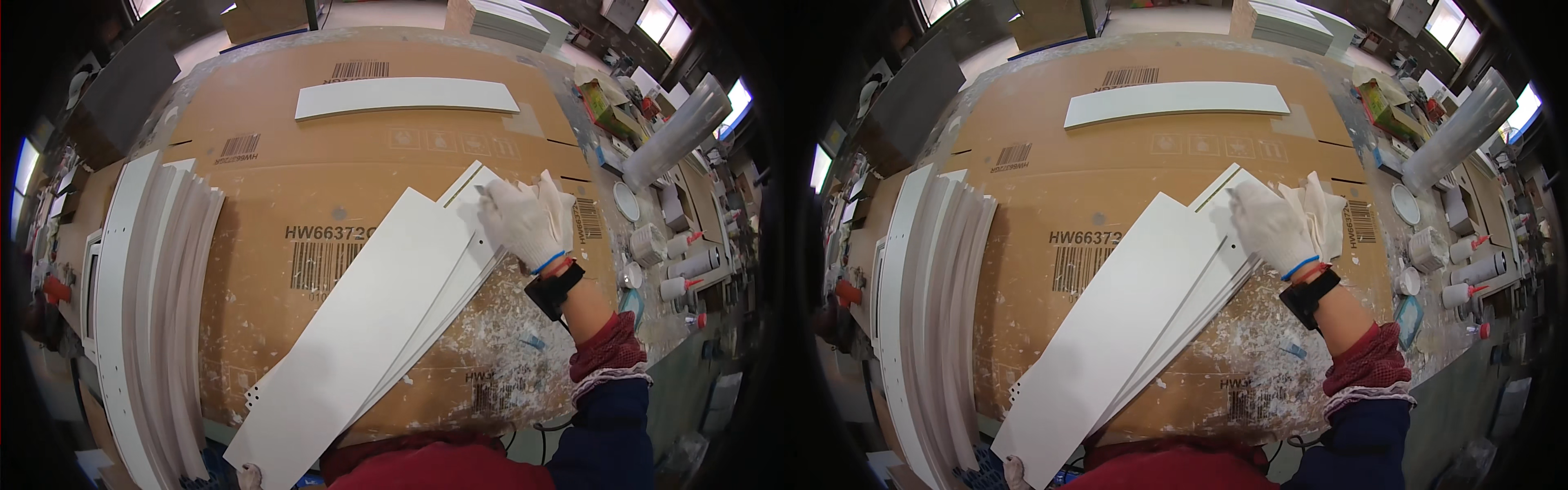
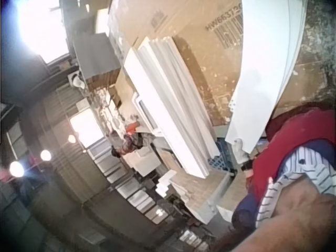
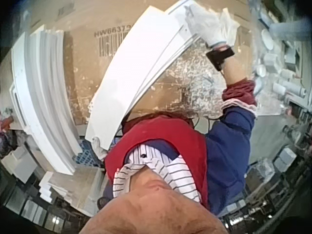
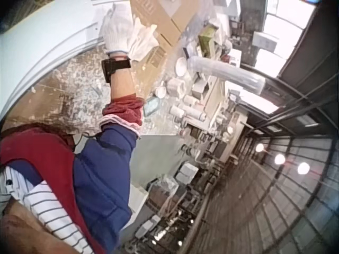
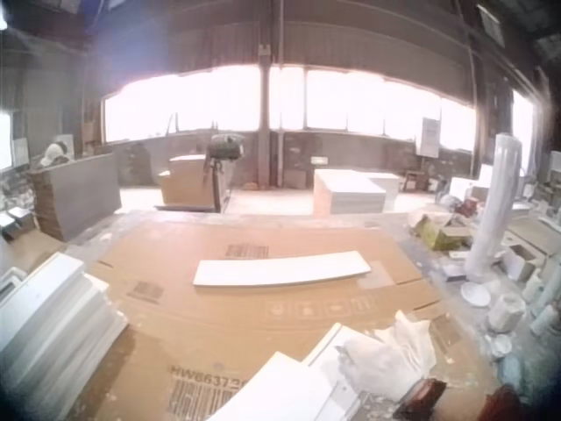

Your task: The person sands the edges and surfaces of white rectangular wood panels using a sanding block. They repeatedly flip and reposition each panel to treat all sides, then stack the finished pieces on the workbench.

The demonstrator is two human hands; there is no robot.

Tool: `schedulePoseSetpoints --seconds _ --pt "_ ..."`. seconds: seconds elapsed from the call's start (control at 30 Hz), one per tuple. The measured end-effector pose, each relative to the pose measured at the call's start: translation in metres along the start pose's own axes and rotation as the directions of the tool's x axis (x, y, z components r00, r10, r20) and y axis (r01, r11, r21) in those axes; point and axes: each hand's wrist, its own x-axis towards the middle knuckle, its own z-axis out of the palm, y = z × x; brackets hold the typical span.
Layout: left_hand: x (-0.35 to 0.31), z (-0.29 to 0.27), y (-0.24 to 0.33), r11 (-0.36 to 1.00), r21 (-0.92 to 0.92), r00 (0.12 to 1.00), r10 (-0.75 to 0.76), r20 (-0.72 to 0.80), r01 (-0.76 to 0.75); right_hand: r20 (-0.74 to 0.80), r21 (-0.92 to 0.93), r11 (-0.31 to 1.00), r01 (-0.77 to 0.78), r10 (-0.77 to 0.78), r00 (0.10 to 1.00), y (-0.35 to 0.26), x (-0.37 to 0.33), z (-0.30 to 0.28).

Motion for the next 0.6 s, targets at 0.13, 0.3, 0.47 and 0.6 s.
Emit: schedulePoseSetpoints --seconds 0.13,0.3,0.47,0.6 --pt "0.002 0.008 0.003 1.000 -0.008 1.000 -0.009 -0.018 0.009 0.244 0.266 0.930 0.255 -0.321 0.915 -0.119 -0.016 -0.002" --pt "0.001 0.011 0.003 1.000 -0.026 0.999 0.001 -0.033 -0.002 0.226 0.082 0.971 0.224 -0.237 0.945 -0.088 -0.013 0.015" --pt "0.006 0.013 -0.001 0.999 -0.051 1.000 -0.002 -0.025 0.000 0.226 -0.054 0.991 -0.122 0.131 0.965 0.005 0.025 0.010" --pt "-0.002 0.009 -0.006 0.998 -0.056 0.999 -0.009 -0.051 0.006 0.240 0.288 0.947 0.141 -0.214 0.947 -0.077 0.050 0.001"
